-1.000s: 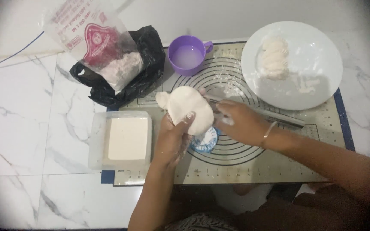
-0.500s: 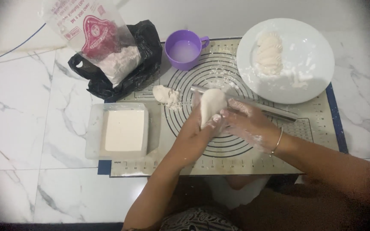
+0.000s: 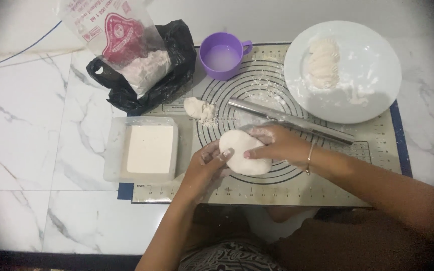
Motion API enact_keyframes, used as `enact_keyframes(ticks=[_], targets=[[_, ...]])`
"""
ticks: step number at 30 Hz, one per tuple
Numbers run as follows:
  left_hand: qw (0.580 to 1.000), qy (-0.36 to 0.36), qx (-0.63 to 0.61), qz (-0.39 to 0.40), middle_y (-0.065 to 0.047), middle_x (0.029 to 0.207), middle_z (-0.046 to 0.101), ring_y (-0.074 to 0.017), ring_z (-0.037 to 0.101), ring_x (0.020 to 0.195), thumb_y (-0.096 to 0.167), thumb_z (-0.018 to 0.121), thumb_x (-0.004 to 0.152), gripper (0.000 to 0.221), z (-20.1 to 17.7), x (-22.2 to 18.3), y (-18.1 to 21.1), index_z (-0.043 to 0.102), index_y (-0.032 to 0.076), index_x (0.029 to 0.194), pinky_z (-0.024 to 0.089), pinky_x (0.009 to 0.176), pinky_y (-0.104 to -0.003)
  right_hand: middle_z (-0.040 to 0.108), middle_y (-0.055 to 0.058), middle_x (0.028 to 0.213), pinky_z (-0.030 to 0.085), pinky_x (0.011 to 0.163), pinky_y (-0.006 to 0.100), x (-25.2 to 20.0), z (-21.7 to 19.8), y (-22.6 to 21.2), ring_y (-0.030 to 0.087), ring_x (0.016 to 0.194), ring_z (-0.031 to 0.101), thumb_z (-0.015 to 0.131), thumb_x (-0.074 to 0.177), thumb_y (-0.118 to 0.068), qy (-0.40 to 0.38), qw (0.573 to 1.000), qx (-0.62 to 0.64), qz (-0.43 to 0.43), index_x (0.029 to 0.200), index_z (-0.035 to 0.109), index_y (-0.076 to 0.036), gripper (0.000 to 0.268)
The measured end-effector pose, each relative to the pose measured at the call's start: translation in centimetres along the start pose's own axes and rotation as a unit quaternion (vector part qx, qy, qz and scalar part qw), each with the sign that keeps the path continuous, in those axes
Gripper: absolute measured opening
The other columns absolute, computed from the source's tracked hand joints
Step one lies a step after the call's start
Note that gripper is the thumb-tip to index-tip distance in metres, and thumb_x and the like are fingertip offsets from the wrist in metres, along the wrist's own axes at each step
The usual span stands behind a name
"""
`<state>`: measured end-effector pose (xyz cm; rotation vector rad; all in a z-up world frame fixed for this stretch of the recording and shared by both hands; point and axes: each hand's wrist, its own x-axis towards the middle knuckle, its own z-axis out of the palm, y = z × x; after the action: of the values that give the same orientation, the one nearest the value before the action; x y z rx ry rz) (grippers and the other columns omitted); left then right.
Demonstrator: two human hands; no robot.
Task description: A person is kneading, rolling, and shaping dough on a silicone mat, using their hands and a metal rolling pin.
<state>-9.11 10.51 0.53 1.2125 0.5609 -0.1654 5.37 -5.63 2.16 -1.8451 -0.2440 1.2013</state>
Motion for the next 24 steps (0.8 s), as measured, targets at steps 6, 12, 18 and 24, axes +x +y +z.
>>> enact_keyframes(ticks=[6, 12, 18, 24], targets=[[0.990, 0.076, 0.116, -0.008, -0.022, 0.124, 0.069, -0.0357, 0.070, 0.107, 0.019, 0.066, 0.093, 0.052, -0.8, 0.2, 0.1, 0.057, 0.003, 0.141, 0.061, 0.086, -0.045, 0.066, 0.028, 0.130, 0.063, 0.085, 0.048, 3.5, 0.1, 0.9, 0.039, 0.114, 0.069, 0.087, 0.073, -0.024, -0.013, 0.996, -0.063, -0.056, 0.139, 0.059, 0.000, 0.076], [0.985, 0.109, 0.130, -0.040, -0.020, 0.109, 0.073, -0.0290, 0.073, 0.094, 0.018, 0.068, 0.090, 0.056, -0.8, -0.3, 1.1, 0.055, 0.002, 0.141, 0.063, 0.081, -0.042, 0.067, 0.028, 0.131, 0.060, 0.091, 0.042, 3.8, -0.4, 0.3, 0.037, 0.116, 0.068, 0.086, 0.073, -0.017, -0.021, 0.998, -0.040, -0.031, 0.139, 0.063, -0.005, 0.071], [0.976, 0.141, 0.155, -0.066, -0.022, 0.109, 0.072, -0.0313, 0.075, 0.096, 0.017, 0.066, 0.090, 0.056, 0.2, -0.5, 1.3, 0.053, 0.003, 0.143, 0.063, 0.081, -0.042, 0.066, 0.027, 0.132, 0.059, 0.096, 0.041, 4.7, -0.2, 1.3, 0.036, 0.119, 0.067, 0.083, 0.077, -0.012, -0.017, 0.995, -0.075, -0.057, 0.135, 0.065, -0.007, 0.061], [0.971, 0.144, 0.185, -0.045, -0.026, 0.112, 0.071, -0.0373, 0.072, 0.105, 0.016, 0.064, 0.090, 0.056, 0.6, -0.8, 2.4, 0.052, 0.000, 0.142, 0.061, 0.085, -0.047, 0.064, 0.029, 0.133, 0.058, 0.101, 0.047, 4.0, -0.1, 0.6, 0.039, 0.122, 0.065, 0.081, 0.079, -0.016, -0.002, 0.992, -0.098, -0.073, 0.139, 0.060, -0.005, 0.065]])
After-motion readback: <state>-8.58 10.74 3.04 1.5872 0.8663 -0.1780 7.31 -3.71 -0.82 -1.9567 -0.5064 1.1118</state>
